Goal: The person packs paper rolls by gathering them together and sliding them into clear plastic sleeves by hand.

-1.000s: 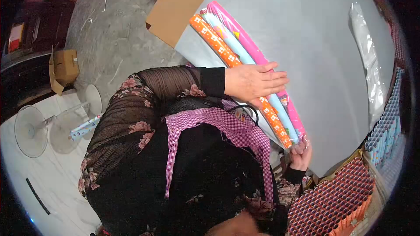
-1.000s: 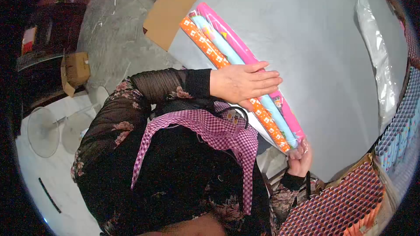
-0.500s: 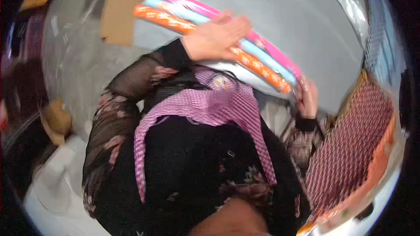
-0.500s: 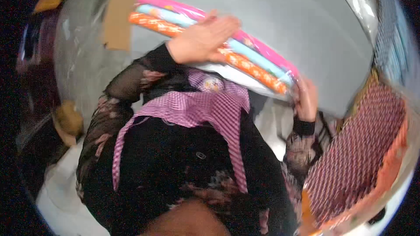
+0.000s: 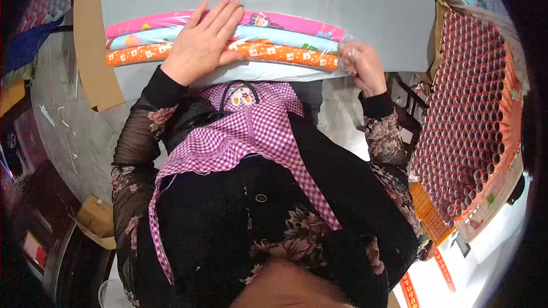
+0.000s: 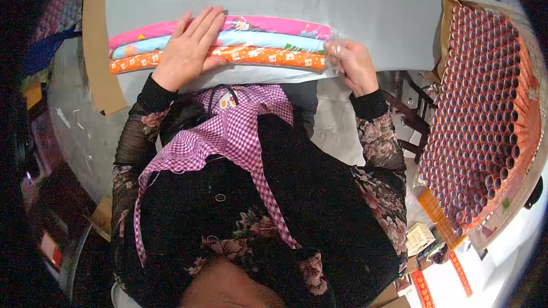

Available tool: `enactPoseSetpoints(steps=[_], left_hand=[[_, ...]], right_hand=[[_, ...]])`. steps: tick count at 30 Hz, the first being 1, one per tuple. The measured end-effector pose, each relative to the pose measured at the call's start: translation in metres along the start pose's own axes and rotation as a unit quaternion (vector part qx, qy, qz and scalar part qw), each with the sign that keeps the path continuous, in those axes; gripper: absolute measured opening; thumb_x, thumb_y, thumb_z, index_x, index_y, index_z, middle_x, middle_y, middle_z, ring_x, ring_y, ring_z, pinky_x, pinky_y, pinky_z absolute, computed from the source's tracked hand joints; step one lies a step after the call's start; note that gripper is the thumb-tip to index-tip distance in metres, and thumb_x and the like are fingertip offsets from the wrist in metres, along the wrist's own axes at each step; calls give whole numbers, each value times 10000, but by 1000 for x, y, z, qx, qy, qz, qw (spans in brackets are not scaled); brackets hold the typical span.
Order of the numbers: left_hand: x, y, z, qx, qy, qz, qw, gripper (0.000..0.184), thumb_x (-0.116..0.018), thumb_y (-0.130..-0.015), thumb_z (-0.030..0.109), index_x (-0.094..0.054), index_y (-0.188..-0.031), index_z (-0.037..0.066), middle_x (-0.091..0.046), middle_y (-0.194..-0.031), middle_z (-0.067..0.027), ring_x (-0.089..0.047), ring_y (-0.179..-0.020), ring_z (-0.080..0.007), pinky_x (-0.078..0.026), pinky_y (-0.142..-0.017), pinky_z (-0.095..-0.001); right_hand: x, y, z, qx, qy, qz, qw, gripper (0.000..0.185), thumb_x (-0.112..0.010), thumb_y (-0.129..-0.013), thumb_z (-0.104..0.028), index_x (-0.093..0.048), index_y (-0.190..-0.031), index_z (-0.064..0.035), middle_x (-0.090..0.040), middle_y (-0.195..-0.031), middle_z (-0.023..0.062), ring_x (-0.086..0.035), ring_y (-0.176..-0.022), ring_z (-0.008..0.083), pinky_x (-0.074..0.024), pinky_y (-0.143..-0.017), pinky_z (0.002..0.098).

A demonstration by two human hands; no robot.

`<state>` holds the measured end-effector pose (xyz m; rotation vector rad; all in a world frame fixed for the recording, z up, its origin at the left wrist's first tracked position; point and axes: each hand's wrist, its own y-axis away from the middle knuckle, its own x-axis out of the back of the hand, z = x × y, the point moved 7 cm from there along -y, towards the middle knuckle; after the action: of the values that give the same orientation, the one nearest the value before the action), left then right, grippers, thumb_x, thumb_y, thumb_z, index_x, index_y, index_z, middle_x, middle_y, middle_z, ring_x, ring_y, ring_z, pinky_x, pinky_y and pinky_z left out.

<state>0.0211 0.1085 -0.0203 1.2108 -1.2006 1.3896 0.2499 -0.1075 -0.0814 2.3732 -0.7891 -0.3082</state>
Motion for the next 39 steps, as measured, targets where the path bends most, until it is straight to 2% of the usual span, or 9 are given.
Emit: enactPoseSetpoints(steps=[13, 16, 20, 22, 26, 29, 31, 34, 39], left_hand=[[-4, -4, -8, 2, -17, 23, 1000, 809, -584, -841, 540, -390, -1411, -1, -434, -1453, -130, -384, -1366, -275, -274, -1133, -447], [-3, -5, -10, 5, -13, 34, 999, 804, -590, -841, 535, -391, -1405, -2, -444, -1441, -133, -390, -1360, -278, -274, -1131, -453], [-4, -5, -7, 7, -20, 30, 999, 809, -595, -838, 535, -389, -1405, -4, -454, -1431, -137, -391, -1360, -277, -269, -1132, -462], [-4, -3, -9, 12, -23, 30, 999, 810, -596, -838, 535, -389, -1406, -5, -455, -1430, -138, -391, -1360, -277, -267, -1132, -464], [-6, -2, -9, 9, -25, 31, 999, 820, -599, -836, 542, -386, -1410, -4, -448, -1439, -137, -389, -1364, -278, -264, -1132, -467], [-10, -3, -16, 17, -44, 15, 999, 850, -586, -831, 585, -386, -1410, -5, -435, -1451, -149, -389, -1365, -281, -264, -1132, -466], [-6, -2, -16, 0, 0, 23, 1000, 891, -573, -812, 634, -396, -1395, -15, -430, -1450, -166, -390, -1362, -290, -273, -1124, -464], [-3, 2, -20, 13, 21, -7, 1000, 1006, -586, -751, 672, -342, -1433, -26, -403, -1471, -178, -363, -1385, -293, -251, -1138, -470], [6, 5, -27, 22, 4, 31, 999, 959, -583, -756, 681, -405, -1383, -23, -445, -1420, -171, -402, -1336, -300, -282, -1098, -478]], right_hand=[[-1, -10, -5, 22, -33, -27, 999, 128, -577, -924, -140, -627, -919, -22, -509, -671, -44, -362, -470, 14, -256, -406, 181], [21, -1, -9, 51, 52, -63, 995, 287, -549, -936, -129, -621, -1148, 51, -661, -873, 23, -381, -532, 12, -296, -458, 171], [28, 15, -9, 24, 78, -79, 994, 282, -539, -927, -95, -632, -1161, 32, -688, -981, 81, -428, -596, 41, -365, -546, 189], [30, 12, -5, 10, -82, -114, 990, 376, -516, -908, -61, -531, -1254, 86, -661, -1121, 181, -398, -563, 43, -354, -520, 173], [44, 8, -2, 40, -228, -85, 969, 488, -539, -911, -131, -460, -1345, 78, -614, -1227, 214, -387, -578, 57, -376, -553, 195], [42, 11, -4, 87, -134, -146, 976, 520, -549, -928, -196, -446, -1365, 66, -629, -1212, 171, -420, -612, 50, -392, -579, 197], [23, 25, -25, 97, 183, -15, 978, 389, -599, -936, -232, -606, -1223, 31, -669, -1001, 54, -486, -676, 52, -404, -619, 202], [49, 16, -33, 102, 190, 103, 971, 193, -623, -908, -164, -662, -914, 25, -577, -751, -11, -484, -641, 71, -381, -588, 223], [83, -4, -18, 117, 174, 108, 972, 197, -608, -927, -182, -667, -913, 6, -554, -724, -26, -438, -622, 43, -336, -558, 210]])
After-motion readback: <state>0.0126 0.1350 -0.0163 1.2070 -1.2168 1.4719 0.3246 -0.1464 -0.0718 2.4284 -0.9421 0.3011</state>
